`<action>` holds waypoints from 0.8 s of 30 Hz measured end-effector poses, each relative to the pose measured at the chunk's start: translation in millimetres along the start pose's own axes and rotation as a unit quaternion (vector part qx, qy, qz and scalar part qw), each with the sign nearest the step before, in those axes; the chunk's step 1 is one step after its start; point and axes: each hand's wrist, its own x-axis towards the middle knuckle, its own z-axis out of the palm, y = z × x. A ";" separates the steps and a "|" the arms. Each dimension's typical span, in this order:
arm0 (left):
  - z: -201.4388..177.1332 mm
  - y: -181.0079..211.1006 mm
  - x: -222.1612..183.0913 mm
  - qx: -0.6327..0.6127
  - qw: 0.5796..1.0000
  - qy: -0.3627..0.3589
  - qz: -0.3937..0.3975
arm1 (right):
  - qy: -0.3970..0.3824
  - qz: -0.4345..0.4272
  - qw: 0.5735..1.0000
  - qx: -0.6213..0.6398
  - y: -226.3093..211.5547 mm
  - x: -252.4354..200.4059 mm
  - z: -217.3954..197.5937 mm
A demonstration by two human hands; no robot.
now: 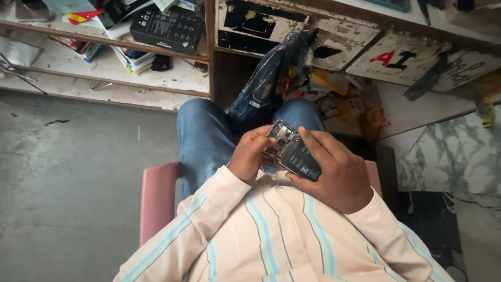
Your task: The person holds a disassembled smartphone, manipulates internal components, and wipes the camera area with a white cloth. The person then powers on the device and navigates the screen while seated.
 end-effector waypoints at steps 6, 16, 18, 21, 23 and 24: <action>-1.2 1.9 -2.9 0.010 1.000 -0.001 -0.010 | -0.005 -0.007 1.000 -0.001 3.3 1.3 1.2; 0.3 3.6 -5.6 0.011 1.000 -0.015 0.011 | -0.010 -0.006 1.000 -0.008 3.3 1.3 4.0; -0.1 4.0 -6.5 -0.018 0.999 -0.033 0.011 | 0.008 -0.014 1.000 -0.005 2.7 1.5 4.5; 3.3 2.0 -12.5 0.017 0.995 -0.083 0.045 | 0.016 0.021 0.998 0.061 3.0 1.8 5.0; 9.1 -0.6 -12.3 -0.004 0.991 -0.111 0.080 | 0.023 0.045 0.991 0.120 4.3 5.9 6.9; 11.6 -1.6 -11.7 -0.014 0.987 -0.126 0.097 | 0.026 0.057 0.987 0.150 4.7 8.3 7.9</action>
